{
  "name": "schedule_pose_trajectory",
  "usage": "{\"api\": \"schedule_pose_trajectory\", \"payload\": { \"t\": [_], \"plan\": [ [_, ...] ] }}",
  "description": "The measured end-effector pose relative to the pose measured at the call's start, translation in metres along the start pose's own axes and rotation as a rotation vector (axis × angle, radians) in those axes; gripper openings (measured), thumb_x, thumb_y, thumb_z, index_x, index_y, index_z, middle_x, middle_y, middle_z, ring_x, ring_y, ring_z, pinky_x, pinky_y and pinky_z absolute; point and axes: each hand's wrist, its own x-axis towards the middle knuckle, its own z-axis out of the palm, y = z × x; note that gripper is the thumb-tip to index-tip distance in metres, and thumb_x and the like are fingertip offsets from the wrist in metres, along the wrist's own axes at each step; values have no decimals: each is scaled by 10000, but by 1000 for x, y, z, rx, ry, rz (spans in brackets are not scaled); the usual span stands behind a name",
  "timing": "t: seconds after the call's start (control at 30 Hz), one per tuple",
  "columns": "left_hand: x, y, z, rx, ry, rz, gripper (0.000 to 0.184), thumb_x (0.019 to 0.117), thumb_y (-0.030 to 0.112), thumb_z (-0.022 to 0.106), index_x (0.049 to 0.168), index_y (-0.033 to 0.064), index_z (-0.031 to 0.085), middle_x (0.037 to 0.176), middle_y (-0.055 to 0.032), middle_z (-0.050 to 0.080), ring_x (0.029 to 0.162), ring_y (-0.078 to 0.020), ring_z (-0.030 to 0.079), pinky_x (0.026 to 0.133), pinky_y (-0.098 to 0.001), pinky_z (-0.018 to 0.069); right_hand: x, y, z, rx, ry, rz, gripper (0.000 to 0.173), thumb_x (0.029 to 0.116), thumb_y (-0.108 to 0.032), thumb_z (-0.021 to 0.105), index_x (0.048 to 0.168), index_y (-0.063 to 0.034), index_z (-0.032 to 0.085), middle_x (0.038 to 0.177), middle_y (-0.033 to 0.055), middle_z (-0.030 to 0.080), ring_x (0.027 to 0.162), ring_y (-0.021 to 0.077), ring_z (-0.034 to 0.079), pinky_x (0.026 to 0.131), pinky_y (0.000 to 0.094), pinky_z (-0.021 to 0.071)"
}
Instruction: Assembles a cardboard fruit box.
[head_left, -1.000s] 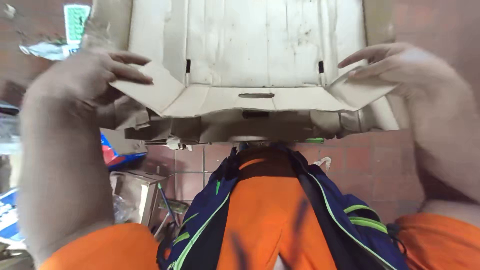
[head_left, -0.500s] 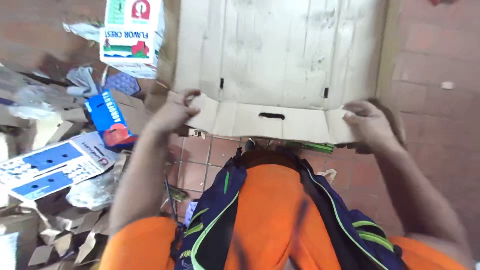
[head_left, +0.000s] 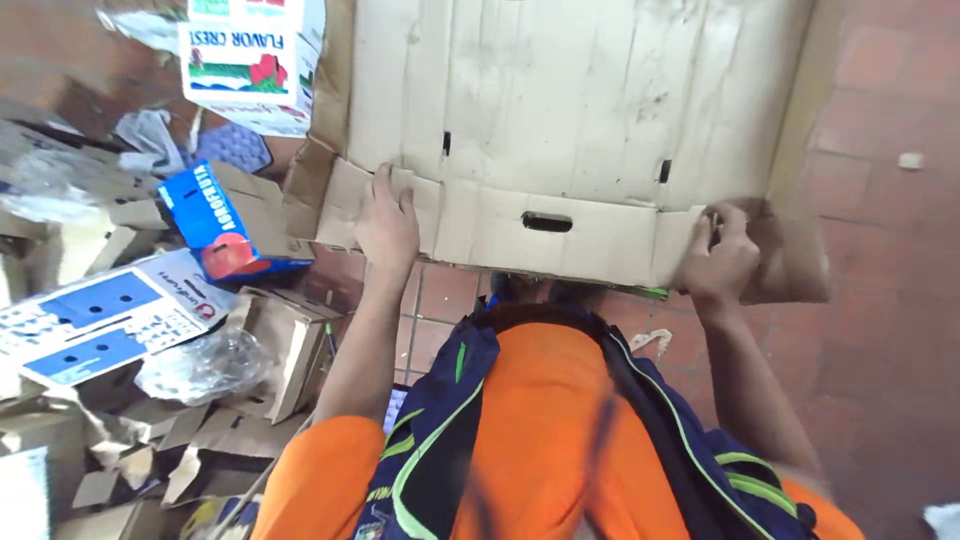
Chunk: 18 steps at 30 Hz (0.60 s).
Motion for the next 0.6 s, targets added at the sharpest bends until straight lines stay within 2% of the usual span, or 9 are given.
{"api": "schedule_pose_trajectory", "payload": {
  "t": [0.17, 0.2, 0.3, 0.37, 0.4, 0.43, 0.5, 0.57, 0.6],
  "plan": [
    [-15, 2, 18, 23, 87, -20, 522, 1099, 426, 368, 1553, 175, 427, 1389, -217, 589, 1003, -427, 702, 791, -621, 554, -1, 2, 18, -224, 114, -40, 407, 1082, -293, 382, 1410, -123, 554, 1046, 240, 689, 841, 443, 699, 625, 622, 532],
    [-17, 3, 21, 17, 102, -29, 519, 1101, 427, 368, 1544, 167, 438, 1390, -217, 584, 1000, -419, 704, 784, -607, 564, 0, 0, 20, -301, 161, -43, 405, 1063, -272, 403, 1400, -121, 570, 1082, 246, 674, 900, 452, 689, 650, 620, 532],
    [-21, 4, 21, -14, 93, -51, 514, 1101, 424, 372, 1545, 172, 439, 1408, -215, 576, 1022, -420, 701, 798, -603, 567, -5, -17, 24, -418, 227, -112, 414, 1039, -277, 439, 1384, -99, 582, 1371, 281, 526, 1226, 503, 528, 909, 679, 431],
    [-21, 3, 20, -40, 76, -50, 509, 1103, 419, 373, 1552, 187, 430, 1413, -213, 571, 1020, -425, 699, 796, -610, 563, -14, -36, 32, -352, 121, -283, 496, 1063, -387, 431, 1426, -72, 551, 1488, 282, 475, 1373, 492, 452, 1082, 686, 363],
    [-21, 2, 21, -53, 68, -43, 508, 1106, 418, 368, 1556, 189, 420, 1417, -219, 565, 1013, -434, 696, 786, -617, 559, -19, -48, 40, -278, 55, -421, 539, 1062, -438, 446, 1441, -73, 558, 1486, 258, 509, 1381, 447, 481, 1120, 633, 379],
    [-22, 1, 21, -68, 57, -36, 505, 1108, 411, 363, 1559, 188, 409, 1421, -227, 553, 1008, -445, 688, 779, -629, 556, -21, -61, 50, -165, -30, -586, 557, 1053, -462, 475, 1422, -58, 580, 1454, 220, 563, 1358, 390, 535, 1127, 562, 423],
    [-24, 1, 21, -81, 48, -33, 499, 1107, 397, 373, 1561, 192, 408, 1422, -233, 549, 1012, -448, 687, 779, -629, 557, -22, -87, 71, 40, -215, -848, 622, 1025, -523, 520, 1412, -40, 586, 1408, 172, 616, 1359, 327, 553, 1159, 487, 425],
    [-23, 2, 18, -78, 49, -42, 497, 1103, 395, 384, 1556, 195, 425, 1410, -224, 563, 1013, -430, 697, 793, -610, 567, -22, -112, 81, 19, -331, -904, 803, 938, -668, 563, 1417, -24, 567, 1373, 171, 632, 1332, 329, 565, 1143, 486, 431],
    [-23, 2, 18, -84, 49, -42, 498, 1103, 386, 387, 1553, 178, 428, 1408, -230, 562, 1014, -432, 695, 798, -613, 567, -23, -124, 81, -56, -394, -874, 911, 856, -726, 626, 1413, -9, 554, 1349, 186, 634, 1293, 345, 585, 1112, 501, 455]
  ]
}}
